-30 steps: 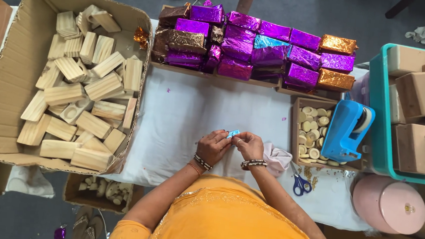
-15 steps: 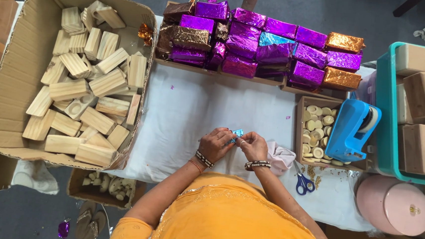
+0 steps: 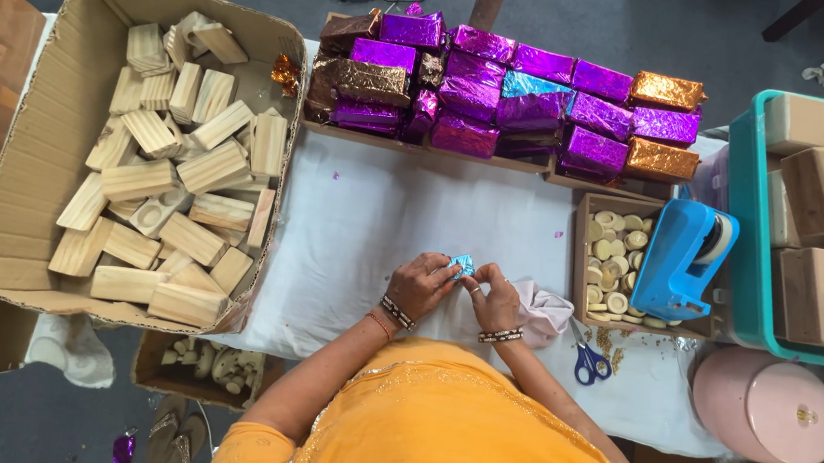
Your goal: Wrapping wooden blocks in decorative foil and organizing them.
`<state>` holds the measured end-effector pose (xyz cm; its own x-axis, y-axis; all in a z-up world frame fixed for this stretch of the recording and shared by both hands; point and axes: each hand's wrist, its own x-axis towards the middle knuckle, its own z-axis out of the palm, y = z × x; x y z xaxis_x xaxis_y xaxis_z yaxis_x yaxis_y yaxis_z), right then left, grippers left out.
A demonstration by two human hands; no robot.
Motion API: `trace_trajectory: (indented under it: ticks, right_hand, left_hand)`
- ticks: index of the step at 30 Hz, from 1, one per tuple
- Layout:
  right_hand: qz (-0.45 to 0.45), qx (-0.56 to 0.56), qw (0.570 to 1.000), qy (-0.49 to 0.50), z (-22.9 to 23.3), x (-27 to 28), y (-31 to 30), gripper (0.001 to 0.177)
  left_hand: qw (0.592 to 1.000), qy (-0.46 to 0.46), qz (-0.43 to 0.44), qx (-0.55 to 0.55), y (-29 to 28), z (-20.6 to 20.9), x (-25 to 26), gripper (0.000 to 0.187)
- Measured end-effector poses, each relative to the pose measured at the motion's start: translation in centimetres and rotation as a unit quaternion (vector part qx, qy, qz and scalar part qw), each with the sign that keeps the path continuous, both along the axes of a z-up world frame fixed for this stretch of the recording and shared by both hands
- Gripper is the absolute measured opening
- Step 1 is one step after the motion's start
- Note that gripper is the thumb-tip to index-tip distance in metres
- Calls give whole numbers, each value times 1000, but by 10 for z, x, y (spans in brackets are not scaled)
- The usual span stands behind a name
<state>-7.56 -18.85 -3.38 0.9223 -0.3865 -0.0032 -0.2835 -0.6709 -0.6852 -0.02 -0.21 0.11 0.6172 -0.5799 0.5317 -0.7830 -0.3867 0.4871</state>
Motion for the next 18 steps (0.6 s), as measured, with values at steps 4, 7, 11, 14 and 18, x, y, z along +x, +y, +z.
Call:
trace_trajectory:
  ticks: [4,7,11,14,18]
  right_hand:
    - [12,-7,997,-79,-30,-2,-4,27]
    - [-3,0,999,-44,-44,-9,-5,23]
    - [2,3,999,-47,-35,-12,-7,26]
    - [-46,-3,997,62,-24,-14,-11,26]
    - [-34,25,998,52,-31,-21,-26,25]
  left_hand:
    - [999,37,2,0,-1,0,3,26]
    - [999,36,0,2,0,3,3,27]
    - [1000,24,-4,-1,3,4,0,30]
    - [999,51,2,-4,1,-6,-2,31]
    - [995,101,6,23,-3,-18,-2,36]
